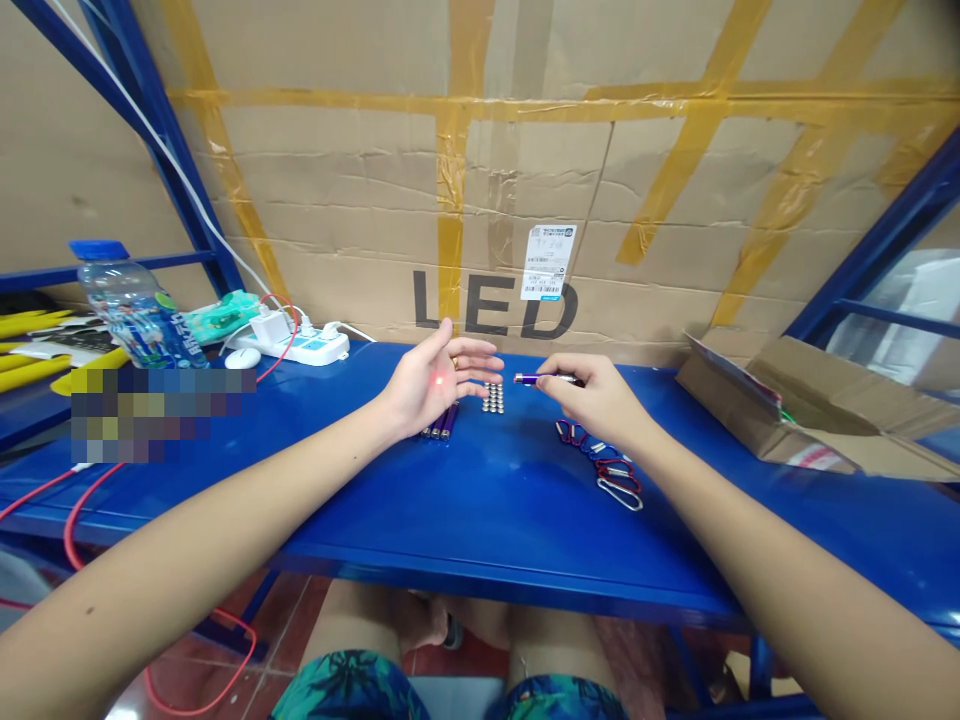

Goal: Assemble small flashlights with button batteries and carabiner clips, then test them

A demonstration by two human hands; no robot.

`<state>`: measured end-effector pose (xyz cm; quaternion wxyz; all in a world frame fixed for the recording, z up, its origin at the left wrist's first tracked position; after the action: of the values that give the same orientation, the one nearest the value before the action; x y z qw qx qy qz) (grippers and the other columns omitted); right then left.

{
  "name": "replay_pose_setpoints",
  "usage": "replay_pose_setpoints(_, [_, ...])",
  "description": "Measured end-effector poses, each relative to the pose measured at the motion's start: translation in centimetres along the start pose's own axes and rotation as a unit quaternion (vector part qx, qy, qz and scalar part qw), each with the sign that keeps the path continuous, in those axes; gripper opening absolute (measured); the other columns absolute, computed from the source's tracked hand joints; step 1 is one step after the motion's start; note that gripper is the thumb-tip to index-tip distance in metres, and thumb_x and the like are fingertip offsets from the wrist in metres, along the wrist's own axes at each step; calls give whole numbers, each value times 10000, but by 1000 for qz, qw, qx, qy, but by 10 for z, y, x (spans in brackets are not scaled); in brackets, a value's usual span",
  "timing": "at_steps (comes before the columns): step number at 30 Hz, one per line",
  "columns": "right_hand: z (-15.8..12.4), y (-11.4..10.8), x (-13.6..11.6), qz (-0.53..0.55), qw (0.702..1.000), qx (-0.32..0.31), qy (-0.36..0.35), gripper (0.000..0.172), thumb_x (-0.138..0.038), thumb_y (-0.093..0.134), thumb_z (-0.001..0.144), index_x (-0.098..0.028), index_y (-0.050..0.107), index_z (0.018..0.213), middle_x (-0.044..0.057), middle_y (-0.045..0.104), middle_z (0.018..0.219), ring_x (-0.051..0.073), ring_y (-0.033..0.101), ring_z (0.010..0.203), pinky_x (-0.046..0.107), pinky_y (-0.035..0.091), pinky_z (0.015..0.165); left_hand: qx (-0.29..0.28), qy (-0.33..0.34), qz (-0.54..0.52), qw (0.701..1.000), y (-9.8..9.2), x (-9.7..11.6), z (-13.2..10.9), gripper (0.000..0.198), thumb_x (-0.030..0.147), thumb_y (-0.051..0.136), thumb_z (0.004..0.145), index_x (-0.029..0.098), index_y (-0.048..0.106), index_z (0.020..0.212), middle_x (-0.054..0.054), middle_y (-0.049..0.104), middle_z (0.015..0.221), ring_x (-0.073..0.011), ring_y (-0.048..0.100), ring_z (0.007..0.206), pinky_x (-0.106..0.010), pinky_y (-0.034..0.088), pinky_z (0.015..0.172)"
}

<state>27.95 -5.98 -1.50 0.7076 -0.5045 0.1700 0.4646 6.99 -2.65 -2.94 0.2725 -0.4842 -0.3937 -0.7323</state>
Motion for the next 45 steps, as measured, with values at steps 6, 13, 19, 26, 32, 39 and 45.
replay_pose_setpoints(6, [1,0,1,-11,1000,-12,14,208,-335,566,805,-165,645,715,-33,497,548,110,402,493,265,304,504,2,0,3,1000,0,1,-1,643,653,384,934,100,692,1044,-192,710,1077,-276,671,977,-374,531,794])
replay_pose_setpoints(13, [8,-1,26,-87,994,-70,-12,277,-392,558,883,-174,729,889,26,684,758,168,571,666,295,422,638,14,13,20,1000,-3,5,1,624,659,394,930,118,699,996,-157,717,997,-247,674,918,-350,522,756])
replay_pose_setpoints(19, [17,-6,57,-168,978,-117,-35,287,-346,558,917,-202,760,1061,83,749,1075,241,657,957,363,465,863,32,46,41,998,-9,8,3,590,650,432,924,124,701,943,-129,704,907,-206,657,833,-304,515,699])
replay_pose_setpoints(26, [34,-14,93,-238,963,-122,13,254,-324,573,906,-176,765,984,104,752,1034,246,661,908,362,464,821,86,103,99,986,-16,16,7,511,604,498,923,139,690,829,-93,673,800,-164,632,733,-277,485,627])
replay_pose_setpoints(32, [73,2,105,-258,949,-178,39,164,-256,639,862,-147,745,923,90,747,890,207,652,780,312,464,702,141,130,175,966,-38,22,14,410,485,502,961,144,665,802,-74,656,757,-135,616,662,-258,467,581])
replay_pose_setpoints(39, [108,25,108,-227,960,-160,45,255,-192,713,815,-142,692,1065,108,736,1042,210,676,906,293,509,775,193,123,299,926,-73,20,22,330,340,452,972,145,638,781,-53,637,707,-123,590,606,-248,453,559])
replay_pose_setpoints(45, [98,17,112,-178,969,-163,49,139,-162,671,826,-153,716,958,73,755,938,181,683,804,286,523,735,194,129,536,812,-113,23,24,238,277,486,883,170,618,716,-17,632,662,-152,581,657,-288,448,676])
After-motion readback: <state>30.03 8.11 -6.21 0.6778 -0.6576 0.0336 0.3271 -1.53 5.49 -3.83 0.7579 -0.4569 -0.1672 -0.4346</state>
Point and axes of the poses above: each hand's wrist, its own z-axis towards the middle knuckle, its own y-axis out of the palm, x = y × z, the point moved 2 cm from there along z, towards the middle knuckle
